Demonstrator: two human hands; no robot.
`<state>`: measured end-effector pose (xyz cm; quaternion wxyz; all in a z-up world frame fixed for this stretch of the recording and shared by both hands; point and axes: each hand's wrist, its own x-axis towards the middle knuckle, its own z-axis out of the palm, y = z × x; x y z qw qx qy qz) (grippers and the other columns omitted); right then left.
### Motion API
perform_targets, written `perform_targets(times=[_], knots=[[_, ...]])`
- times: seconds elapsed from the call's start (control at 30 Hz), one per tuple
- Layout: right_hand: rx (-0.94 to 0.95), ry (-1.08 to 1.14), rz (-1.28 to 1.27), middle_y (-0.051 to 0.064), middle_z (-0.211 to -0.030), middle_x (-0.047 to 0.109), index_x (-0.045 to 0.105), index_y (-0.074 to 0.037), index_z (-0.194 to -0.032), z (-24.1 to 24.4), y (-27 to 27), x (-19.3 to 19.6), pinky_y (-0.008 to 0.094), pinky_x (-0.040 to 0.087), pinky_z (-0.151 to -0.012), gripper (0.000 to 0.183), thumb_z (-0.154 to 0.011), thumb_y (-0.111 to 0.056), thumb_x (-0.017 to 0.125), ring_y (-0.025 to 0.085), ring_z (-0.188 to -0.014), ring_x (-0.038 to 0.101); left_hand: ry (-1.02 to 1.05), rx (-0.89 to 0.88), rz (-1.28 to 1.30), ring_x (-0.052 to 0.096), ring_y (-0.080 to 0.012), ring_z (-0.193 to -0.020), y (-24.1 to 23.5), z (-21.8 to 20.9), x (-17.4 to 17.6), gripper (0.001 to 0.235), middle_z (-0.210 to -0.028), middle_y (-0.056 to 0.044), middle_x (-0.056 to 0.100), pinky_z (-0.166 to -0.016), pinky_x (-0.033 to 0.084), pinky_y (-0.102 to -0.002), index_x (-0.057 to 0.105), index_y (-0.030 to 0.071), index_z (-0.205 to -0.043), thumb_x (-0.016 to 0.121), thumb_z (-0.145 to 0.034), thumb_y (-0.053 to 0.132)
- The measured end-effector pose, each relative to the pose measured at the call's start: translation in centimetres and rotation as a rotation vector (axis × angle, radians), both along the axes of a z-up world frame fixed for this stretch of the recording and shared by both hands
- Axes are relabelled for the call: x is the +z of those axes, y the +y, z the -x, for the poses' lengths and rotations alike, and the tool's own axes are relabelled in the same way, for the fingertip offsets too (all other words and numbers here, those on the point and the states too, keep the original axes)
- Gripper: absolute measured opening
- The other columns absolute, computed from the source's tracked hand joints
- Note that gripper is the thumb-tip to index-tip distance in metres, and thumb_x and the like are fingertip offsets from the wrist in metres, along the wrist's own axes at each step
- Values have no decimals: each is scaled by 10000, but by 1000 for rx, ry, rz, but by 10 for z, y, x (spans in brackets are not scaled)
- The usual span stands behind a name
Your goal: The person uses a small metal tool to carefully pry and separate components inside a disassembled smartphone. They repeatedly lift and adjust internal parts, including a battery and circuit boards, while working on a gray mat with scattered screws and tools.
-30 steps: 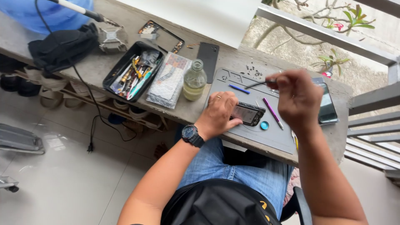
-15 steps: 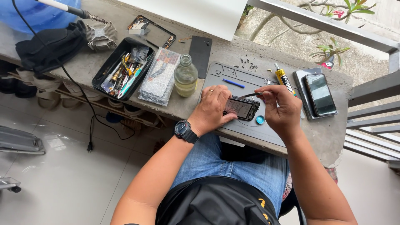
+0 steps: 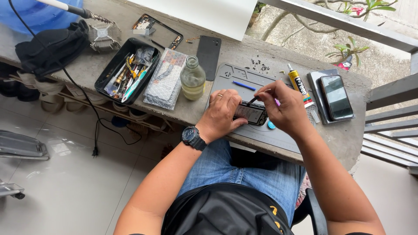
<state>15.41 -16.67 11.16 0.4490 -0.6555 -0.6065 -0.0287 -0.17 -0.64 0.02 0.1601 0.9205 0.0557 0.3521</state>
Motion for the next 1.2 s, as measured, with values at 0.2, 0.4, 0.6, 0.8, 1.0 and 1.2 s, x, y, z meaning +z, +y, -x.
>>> perform_targets(times=[0.2,0.4,0.6,0.8,1.0,1.2], knots=[[-14,112,-15,191,-1043,846,746,19,-1150,-3,-6,-12,425,689,-828,37,-1174,-6,731,334,-923,861,7,-9,24,682,-346,-1216,3,0,1,786,-1212,-69,610,-1157,472,-493,582,168,-1194,1068,-671,497],[16,319,-60,199,-1049,826,736,29,-1160,-14,-9,-40,435,697,-851,93,-1110,0,809,289,-932,842,-11,-6,22,686,-361,-1194,2,-2,-2,777,-1195,-76,602,-1149,478,-501,579,165,-1181,1052,-677,521],[3,195,-40,178,-974,822,781,-23,-1149,-4,4,-28,447,701,-818,121,-1082,78,783,334,-880,843,-24,2,28,684,-363,-1173,3,-4,-7,768,-1181,-78,602,-1139,477,-497,577,168,-1180,1010,-716,600],[-17,201,-94,176,-1008,820,755,-15,-1175,-13,3,-47,442,694,-842,112,-1114,80,761,317,-918,845,-7,-7,33,681,-351,-1191,6,-7,-8,797,-1185,-77,611,-1128,478,-493,586,169,-1189,1019,-684,607],[-45,-55,-173,100,-943,786,776,-71,-1108,4,18,-21,450,689,-729,140,-1110,67,759,384,-847,806,-9,3,15,673,-356,-1178,3,-2,-1,794,-1188,-84,618,-1099,484,-508,587,162,-1185,1057,-668,537],[-35,172,-307,253,-1130,762,584,77,-1350,29,41,84,373,703,-965,171,-1239,118,707,301,-1043,792,7,-21,-25,633,-351,-1220,-2,-1,-9,872,-1375,-159,650,-1137,390,-476,602,103,-1324,1098,-752,536]])
